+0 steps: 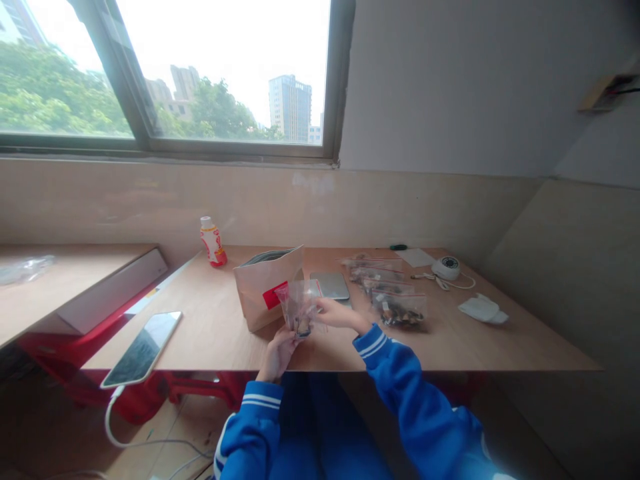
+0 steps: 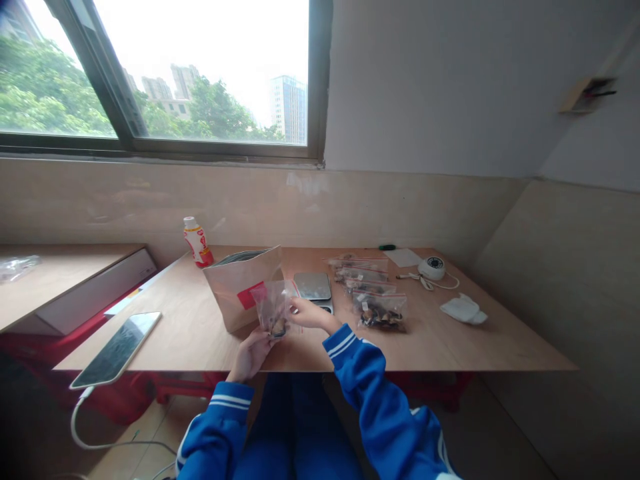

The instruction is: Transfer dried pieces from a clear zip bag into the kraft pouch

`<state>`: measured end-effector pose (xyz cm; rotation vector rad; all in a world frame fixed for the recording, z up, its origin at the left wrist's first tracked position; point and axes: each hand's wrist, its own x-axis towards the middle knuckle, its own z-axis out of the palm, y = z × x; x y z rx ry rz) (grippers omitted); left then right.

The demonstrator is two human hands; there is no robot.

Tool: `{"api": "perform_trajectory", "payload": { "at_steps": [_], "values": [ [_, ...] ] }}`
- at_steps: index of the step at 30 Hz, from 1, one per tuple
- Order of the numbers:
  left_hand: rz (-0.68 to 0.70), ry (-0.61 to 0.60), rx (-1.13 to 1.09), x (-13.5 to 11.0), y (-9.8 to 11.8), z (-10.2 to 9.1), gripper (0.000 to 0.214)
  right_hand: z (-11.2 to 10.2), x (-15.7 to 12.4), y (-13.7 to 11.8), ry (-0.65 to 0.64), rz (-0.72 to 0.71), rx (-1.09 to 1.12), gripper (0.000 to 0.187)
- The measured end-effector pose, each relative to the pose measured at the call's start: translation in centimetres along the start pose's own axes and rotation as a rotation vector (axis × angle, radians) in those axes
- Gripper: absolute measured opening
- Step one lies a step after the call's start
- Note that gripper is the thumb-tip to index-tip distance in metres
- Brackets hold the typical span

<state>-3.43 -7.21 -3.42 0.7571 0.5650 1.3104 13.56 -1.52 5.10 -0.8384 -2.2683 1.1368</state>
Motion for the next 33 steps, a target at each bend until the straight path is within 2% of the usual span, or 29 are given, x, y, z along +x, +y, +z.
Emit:
{"api": "perform_trajectory", "payload": {
  "at_steps": [2, 5, 8, 13, 17, 24, 29, 33],
  "values": [
    [0.016, -0.021, 0.002, 0.0, -0.1, 0.0, 0.033, -0.1, -0.2, 0.4, 0.005, -0.014, 0.017, 0.022],
    [0.04, 0.01, 0.041, 0.2, -0.3, 0.0, 0.035, -0.3, -0.5, 0.8, -0.033, -0.02, 0.069, 0.025],
    [0.042, 0.049, 0.074, 0.2, -0.4, 0.2, 0.032, -0.4, -0.7, 1.1, -0.068, 0.039, 0.15, 0.029],
    [0.003, 0.056, 0.08, 0.1, -0.1, 0.9, 0.037, 0.1, -0.8, 1.8, -0.022, 0.178, 0.248, 0.027],
    [-0.006, 0.061, 0.095, 0.1, -0.1, 0.9, 0.039, 0.5, -0.7, 1.8, 0.025, 0.176, 0.358, 0.025],
    [0.026, 0.099, 0.191, 0.2, -0.2, 0.5, 0.039, 1.0, -0.5, 1.9, -0.002, 0.192, 0.547, 0.034],
    [0.076, 0.146, 0.244, 0.2, -0.2, 0.6, 0.051, 1.0, -0.7, 1.7, 0.07, 0.174, 0.557, 0.028],
    [0.062, 0.118, 0.25, 0.6, -0.4, 0.6, 0.043, 0.9, -0.9, 1.2, 0.146, 0.198, 0.479, 0.032]
  ]
}}
